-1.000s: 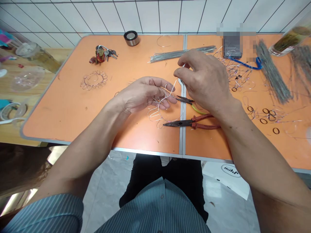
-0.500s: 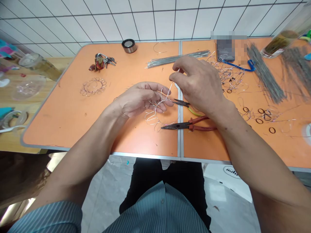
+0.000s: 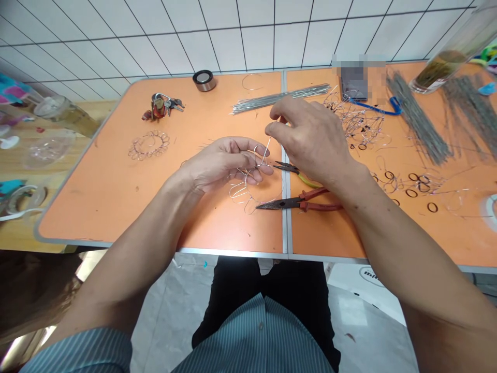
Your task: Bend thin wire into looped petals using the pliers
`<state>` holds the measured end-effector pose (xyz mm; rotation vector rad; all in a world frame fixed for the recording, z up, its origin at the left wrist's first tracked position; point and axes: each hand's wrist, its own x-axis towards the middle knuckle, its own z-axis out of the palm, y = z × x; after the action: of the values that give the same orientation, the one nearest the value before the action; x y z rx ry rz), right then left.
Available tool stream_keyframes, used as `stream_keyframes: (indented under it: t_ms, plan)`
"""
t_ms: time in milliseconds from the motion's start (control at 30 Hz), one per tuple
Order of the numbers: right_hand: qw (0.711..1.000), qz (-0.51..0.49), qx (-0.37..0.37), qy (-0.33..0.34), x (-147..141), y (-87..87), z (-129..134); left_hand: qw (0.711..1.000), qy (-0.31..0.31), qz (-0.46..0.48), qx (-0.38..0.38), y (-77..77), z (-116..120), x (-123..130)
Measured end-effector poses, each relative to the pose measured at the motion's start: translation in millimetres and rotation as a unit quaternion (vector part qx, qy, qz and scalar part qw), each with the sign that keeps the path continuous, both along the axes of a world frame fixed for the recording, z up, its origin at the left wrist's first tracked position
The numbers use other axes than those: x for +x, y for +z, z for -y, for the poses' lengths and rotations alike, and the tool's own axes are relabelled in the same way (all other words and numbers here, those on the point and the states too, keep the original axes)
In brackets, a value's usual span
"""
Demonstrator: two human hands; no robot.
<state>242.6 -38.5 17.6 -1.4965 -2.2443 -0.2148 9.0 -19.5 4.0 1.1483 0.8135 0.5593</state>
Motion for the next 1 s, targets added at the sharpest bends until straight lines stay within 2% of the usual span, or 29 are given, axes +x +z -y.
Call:
stream_keyframes:
  t_ms: [167, 400, 667, 1000]
  plan:
    - [1.000, -0.023, -0.006, 0.005, 1.1, -2.2, -0.8, 1.000, 0.009, -0.008, 0.023, -2.9, -0.1, 1.4]
    - [0.998, 0.018, 0.007, 0.052, 6.6, -5.3, -1.4, 0.999, 0.024, -0.003, 0.038, -7.5, -0.2, 4.5]
    - [1.000, 0.009, 0.018, 0.024, 3.4, -0.5, -2.3, 0.998, 0.044, -0.009, 0.050, -7.3, -0.3, 3.6]
    - [0.999, 0.026, 0.003, 0.046, 6.3, 2.9, 1.4, 0.998, 0.037, -0.018, 0.054, -4.7, 0.3, 3.5]
